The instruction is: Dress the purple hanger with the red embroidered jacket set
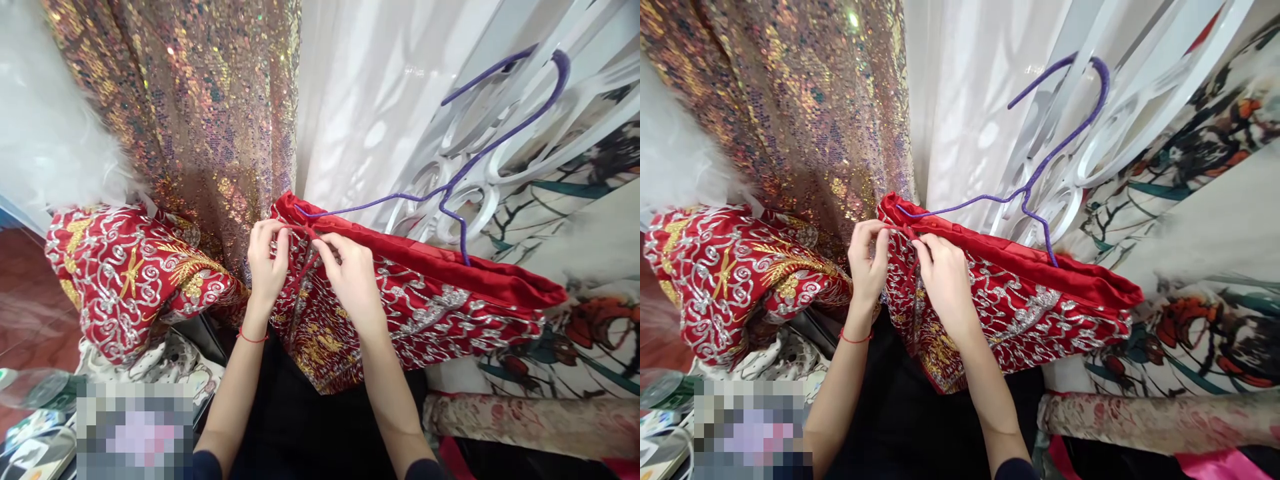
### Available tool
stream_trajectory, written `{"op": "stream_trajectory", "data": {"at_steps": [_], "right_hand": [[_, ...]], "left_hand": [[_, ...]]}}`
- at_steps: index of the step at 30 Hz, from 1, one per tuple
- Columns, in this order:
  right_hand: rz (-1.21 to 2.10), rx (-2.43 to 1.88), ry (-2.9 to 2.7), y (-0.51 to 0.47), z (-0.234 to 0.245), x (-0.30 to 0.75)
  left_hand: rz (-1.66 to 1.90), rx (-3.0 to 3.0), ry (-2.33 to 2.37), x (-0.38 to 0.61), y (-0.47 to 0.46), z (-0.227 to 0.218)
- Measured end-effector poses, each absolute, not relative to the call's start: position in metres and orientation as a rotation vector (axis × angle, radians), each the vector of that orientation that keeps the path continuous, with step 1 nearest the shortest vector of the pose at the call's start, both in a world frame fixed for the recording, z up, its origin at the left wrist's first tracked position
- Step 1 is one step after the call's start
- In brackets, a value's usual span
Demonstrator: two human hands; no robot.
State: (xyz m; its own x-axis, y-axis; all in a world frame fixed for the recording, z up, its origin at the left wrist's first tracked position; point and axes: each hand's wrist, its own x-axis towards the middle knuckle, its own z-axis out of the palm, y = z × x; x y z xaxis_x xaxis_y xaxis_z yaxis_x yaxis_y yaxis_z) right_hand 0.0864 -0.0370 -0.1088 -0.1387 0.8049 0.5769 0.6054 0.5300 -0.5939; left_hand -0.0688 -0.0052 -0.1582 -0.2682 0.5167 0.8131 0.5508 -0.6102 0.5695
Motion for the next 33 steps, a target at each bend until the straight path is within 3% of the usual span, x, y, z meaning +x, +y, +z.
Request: {"op": "stream_trajectory", "data": {"at_steps": [8,14,18,22,25,29,33], "right_hand": [[0.067,-1.118,-1.657,-0.029,-0.106,0.09],[0.221,-1.076,-1.587,-0.029,-0.11,0.096],[0.138,-1.163,-1.681,-0.035,-0.108,0.105],[0.133,-1.215,-1.909,-0.036,-0.109,0.115],[0.221,-1.158,-2.04,-0.034,-0.11,0.119],[0.488,-0.954,-2.1,-0.032,-0.107,0.12],[0.641,-0.726,-1.865,-0.031,-0.102,0.117]], "left_hand": [[-2.363,-1.569,-1.464,-0.066,0.007,-0.166],[-2.583,-1.682,-1.442,-0.067,-0.003,-0.17],[-2.188,-1.813,-1.281,-0.078,-0.011,-0.172],[-1.846,-1.792,-1.515,-0.079,-0.005,-0.169],[-2.072,-1.682,-1.646,-0.072,0.002,-0.16],[-2.584,-1.659,-1.432,-0.069,0.002,-0.146],[-2.59,-2.209,-1.23,-0.076,-0.01,-0.139]]}}
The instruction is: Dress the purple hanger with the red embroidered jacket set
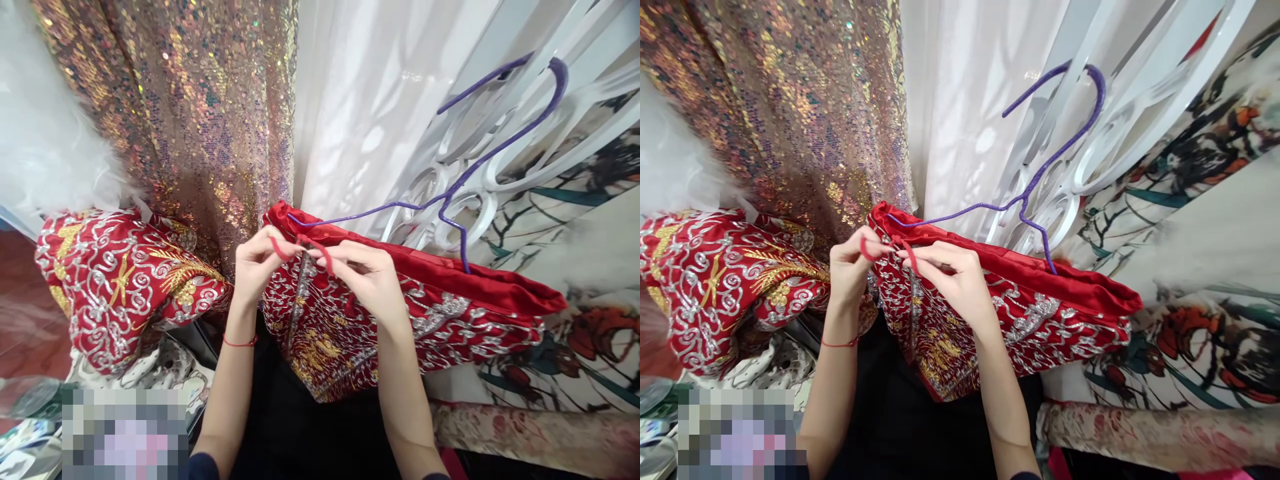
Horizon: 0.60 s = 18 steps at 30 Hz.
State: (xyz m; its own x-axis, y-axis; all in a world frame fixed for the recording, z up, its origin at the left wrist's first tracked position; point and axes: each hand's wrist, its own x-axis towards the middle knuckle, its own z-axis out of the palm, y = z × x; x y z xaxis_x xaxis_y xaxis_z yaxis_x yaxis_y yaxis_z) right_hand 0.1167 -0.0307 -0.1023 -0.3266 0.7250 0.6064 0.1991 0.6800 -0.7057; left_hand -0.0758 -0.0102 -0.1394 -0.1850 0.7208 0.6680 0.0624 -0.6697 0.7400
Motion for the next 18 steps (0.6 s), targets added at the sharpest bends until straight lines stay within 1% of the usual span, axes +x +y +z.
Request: {"op": "stream_trajectory", "data": {"at_steps": [3,6,9,12,18], "right_hand": [[0.462,-0.647,-1.876,-0.029,-0.102,0.114],[0.201,-0.655,-2.07,-0.028,-0.103,0.112],[-0.061,-0.751,-2.231,-0.027,-0.103,0.112],[-0.208,-0.799,-2.24,-0.028,-0.103,0.11],[-0.3,-0.894,-2.021,-0.028,-0.107,0.097]], "left_hand": [[1.568,1.802,0.869,-0.08,-0.021,-0.134],[1.451,1.869,0.893,-0.082,-0.028,-0.127],[1.36,1.921,0.934,-0.084,-0.029,-0.122],[1.347,1.871,0.927,-0.082,-0.027,-0.123],[1.498,1.523,0.92,-0.064,-0.028,-0.133]]}}
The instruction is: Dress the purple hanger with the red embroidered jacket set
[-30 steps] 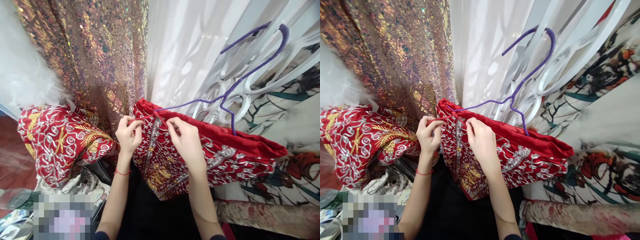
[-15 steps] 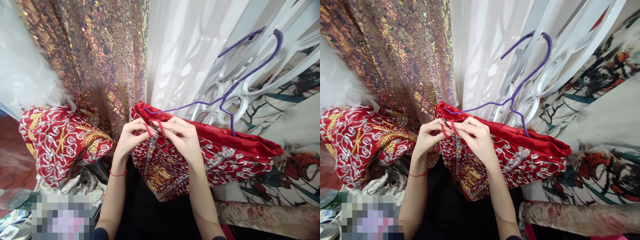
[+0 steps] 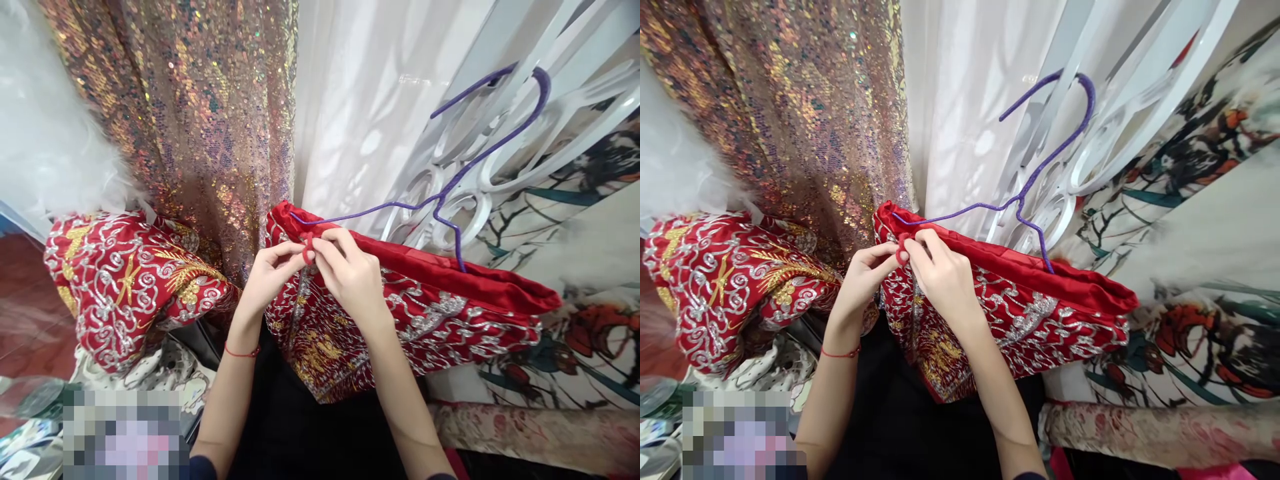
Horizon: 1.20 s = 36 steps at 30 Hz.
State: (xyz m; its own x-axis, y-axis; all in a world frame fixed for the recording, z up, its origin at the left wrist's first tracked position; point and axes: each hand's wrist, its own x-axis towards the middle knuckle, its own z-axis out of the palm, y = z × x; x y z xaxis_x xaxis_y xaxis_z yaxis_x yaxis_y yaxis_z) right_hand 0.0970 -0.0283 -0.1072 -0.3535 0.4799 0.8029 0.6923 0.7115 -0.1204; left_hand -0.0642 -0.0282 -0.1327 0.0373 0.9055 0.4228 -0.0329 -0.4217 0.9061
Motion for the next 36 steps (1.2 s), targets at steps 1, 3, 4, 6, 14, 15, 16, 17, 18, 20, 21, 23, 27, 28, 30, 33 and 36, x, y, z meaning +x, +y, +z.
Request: {"op": "stream_trajectory", "data": {"at_steps": [1,3,4,6,14,15,16,17,18,20,21,23,27,28,30,33,36], "right_hand": [[-0.318,-0.91,-1.984,-0.028,-0.108,0.096],[-0.341,-0.931,-1.921,-0.028,-0.11,0.095],[-0.339,-0.94,-1.896,-0.028,-0.111,0.095],[-0.311,-0.96,-1.849,-0.029,-0.114,0.097],[-0.358,-1.019,-1.745,-0.033,-0.117,0.108],[-0.383,-1.025,-1.732,-0.033,-0.117,0.109],[-0.405,-1.03,-1.719,-0.033,-0.116,0.111],[-0.425,-1.033,-1.71,-0.033,-0.116,0.112],[-0.44,-1.036,-1.703,-0.034,-0.116,0.113],[-0.452,-1.049,-1.708,-0.035,-0.116,0.115],[-0.452,-1.055,-1.716,-0.036,-0.116,0.116],[-0.452,-1.059,-1.731,-0.036,-0.117,0.119],[-0.473,-1.057,-1.704,-0.034,-0.121,0.122],[-0.483,-1.064,-1.696,-0.033,-0.122,0.121],[-0.49,-1.106,-1.69,-0.032,-0.126,0.12],[-0.408,-1.191,-1.748,-0.036,-0.129,0.118],[-0.219,-1.13,-1.944,-0.053,-0.129,0.127]], "left_hand": [[1.531,1.499,0.92,-0.061,-0.028,-0.134],[1.628,1.451,0.927,-0.057,-0.026,-0.136],[1.688,1.423,0.938,-0.056,-0.023,-0.137],[1.791,1.391,0.975,-0.056,-0.018,-0.139],[2.075,1.615,1.406,-0.064,-0.002,-0.145],[2.089,1.634,1.452,-0.065,0.0,-0.146],[2.097,1.654,1.485,-0.066,0.001,-0.148],[2.103,1.673,1.509,-0.067,0.003,-0.149],[2.11,1.687,1.531,-0.067,0.005,-0.15],[2.108,1.699,1.587,-0.069,0.008,-0.15],[2.099,1.696,1.626,-0.069,0.009,-0.15],[2.066,1.673,1.735,-0.07,0.012,-0.148],[2.01,1.617,2.034,-0.072,0.019,-0.15],[1.999,1.61,2.092,-0.073,0.021,-0.152],[1.984,1.621,2.119,-0.074,0.025,-0.159],[2.032,1.726,1.933,-0.075,0.028,-0.169],[2.119,1.792,1.7,-0.07,0.027,-0.175]]}}
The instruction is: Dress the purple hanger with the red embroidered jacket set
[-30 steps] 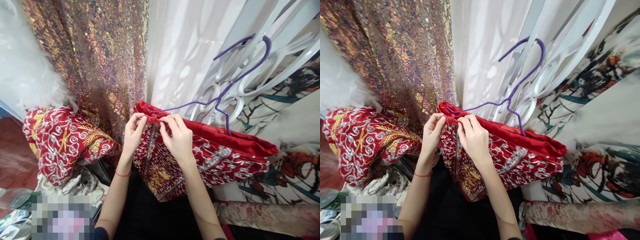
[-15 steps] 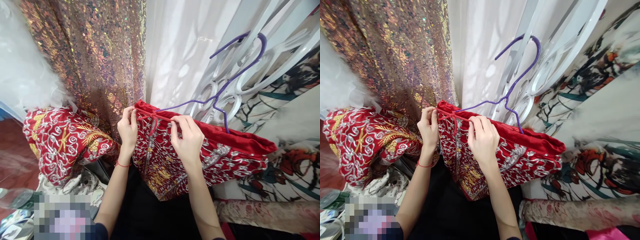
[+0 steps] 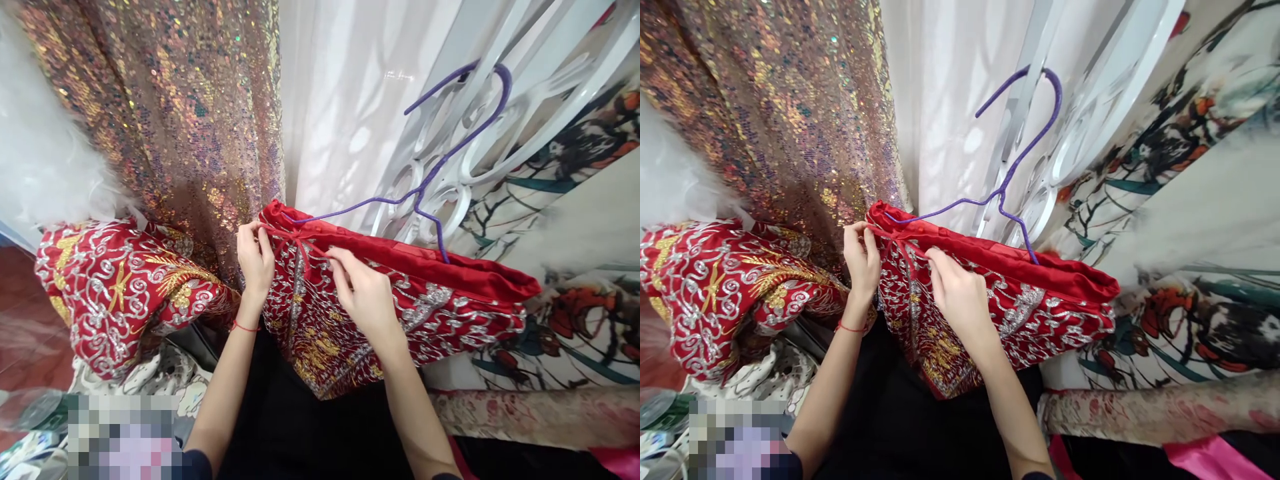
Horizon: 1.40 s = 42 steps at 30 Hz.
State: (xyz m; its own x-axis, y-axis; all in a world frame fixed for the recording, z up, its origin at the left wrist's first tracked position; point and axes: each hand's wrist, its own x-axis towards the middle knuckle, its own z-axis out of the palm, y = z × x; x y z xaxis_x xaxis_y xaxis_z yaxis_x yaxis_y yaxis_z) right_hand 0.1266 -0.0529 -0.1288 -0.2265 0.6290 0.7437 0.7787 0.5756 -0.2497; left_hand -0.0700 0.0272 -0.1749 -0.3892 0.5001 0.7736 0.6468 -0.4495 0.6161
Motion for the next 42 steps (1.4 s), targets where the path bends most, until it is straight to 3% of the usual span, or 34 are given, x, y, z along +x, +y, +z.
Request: {"op": "stream_trajectory", "data": {"at_steps": [3,8,14,18,24,29,42], "right_hand": [[-0.205,-0.962,-2.031,-0.079,-0.124,0.154],[-0.668,-1.227,-1.524,-0.108,-0.114,0.224],[-0.43,-1.549,-1.369,-0.101,-0.127,0.264],[-0.236,-1.448,-1.204,-0.094,-0.132,0.264],[-0.572,-1.151,-0.926,-0.076,-0.117,0.262],[-0.797,-1.199,-0.933,-0.061,-0.13,0.272],[-0.777,-1.383,-1.019,-0.058,-0.157,0.28]], "left_hand": [[-2.102,-1.597,-1.526,-0.064,0.028,-0.17],[-2.176,-1.733,-1.511,-0.065,0.045,-0.15],[-2.368,-1.878,-1.392,-0.072,0.054,-0.15],[-2.362,-1.83,-1.333,-0.073,0.05,-0.148],[-2.326,-1.604,-1.258,-0.056,0.05,-0.123],[-2.188,-1.69,-1.424,-0.049,0.059,-0.123],[-2.177,-1.706,-1.504,-0.057,0.072,-0.157]]}}
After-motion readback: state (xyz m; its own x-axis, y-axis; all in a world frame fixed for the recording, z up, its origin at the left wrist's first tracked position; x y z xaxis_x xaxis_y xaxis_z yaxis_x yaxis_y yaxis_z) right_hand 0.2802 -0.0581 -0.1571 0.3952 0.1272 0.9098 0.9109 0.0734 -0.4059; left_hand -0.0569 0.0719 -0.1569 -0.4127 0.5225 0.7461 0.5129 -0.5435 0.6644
